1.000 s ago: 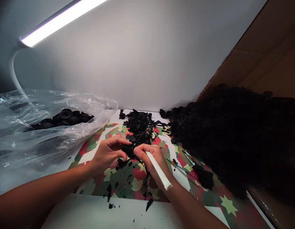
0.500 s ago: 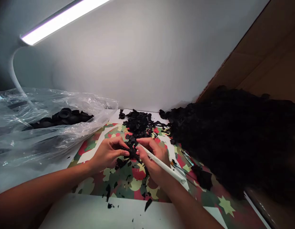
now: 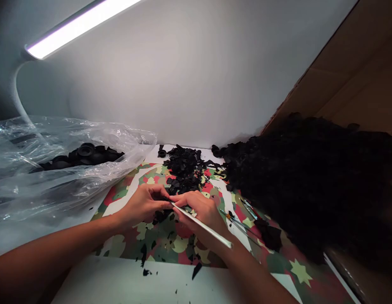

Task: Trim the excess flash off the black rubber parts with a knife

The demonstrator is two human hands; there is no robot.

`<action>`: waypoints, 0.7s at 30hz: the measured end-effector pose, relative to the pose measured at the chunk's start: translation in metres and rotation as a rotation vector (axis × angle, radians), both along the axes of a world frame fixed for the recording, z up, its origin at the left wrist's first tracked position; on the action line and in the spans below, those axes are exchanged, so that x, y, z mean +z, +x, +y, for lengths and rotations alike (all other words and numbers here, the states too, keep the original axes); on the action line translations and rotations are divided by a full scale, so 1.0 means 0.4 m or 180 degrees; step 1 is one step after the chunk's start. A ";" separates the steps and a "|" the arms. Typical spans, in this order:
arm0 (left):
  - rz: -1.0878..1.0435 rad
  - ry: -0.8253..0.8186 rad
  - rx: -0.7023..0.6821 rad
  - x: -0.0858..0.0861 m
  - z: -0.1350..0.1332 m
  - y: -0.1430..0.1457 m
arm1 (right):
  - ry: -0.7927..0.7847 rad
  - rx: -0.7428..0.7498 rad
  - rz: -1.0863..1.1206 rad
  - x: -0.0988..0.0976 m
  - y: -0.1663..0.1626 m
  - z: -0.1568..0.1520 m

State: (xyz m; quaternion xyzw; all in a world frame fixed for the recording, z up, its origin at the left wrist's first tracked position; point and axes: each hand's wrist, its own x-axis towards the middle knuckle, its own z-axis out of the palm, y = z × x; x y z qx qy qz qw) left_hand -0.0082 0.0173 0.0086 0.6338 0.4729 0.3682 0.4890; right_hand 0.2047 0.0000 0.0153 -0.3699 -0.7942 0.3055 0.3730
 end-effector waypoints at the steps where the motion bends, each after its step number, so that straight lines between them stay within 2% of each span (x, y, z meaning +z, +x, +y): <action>1: 0.0008 -0.0008 0.0008 0.001 0.000 0.000 | -0.0010 0.0010 -0.0024 -0.001 0.001 0.001; 12: -0.0153 -0.0289 0.0022 0.010 -0.005 0.004 | 0.0143 0.0040 -0.0190 0.007 -0.002 0.001; 16: -0.0188 -0.0315 0.0077 0.015 -0.007 0.005 | 0.0743 0.0082 -0.0242 0.005 -0.014 -0.003; 19: -0.0235 -0.0294 0.0093 0.011 -0.008 0.006 | 0.1294 -0.0005 -0.0238 -0.013 -0.026 -0.006; 21: -0.0273 -0.0333 0.0066 0.008 -0.009 0.005 | 0.1444 -0.0080 -0.0300 -0.029 -0.031 -0.007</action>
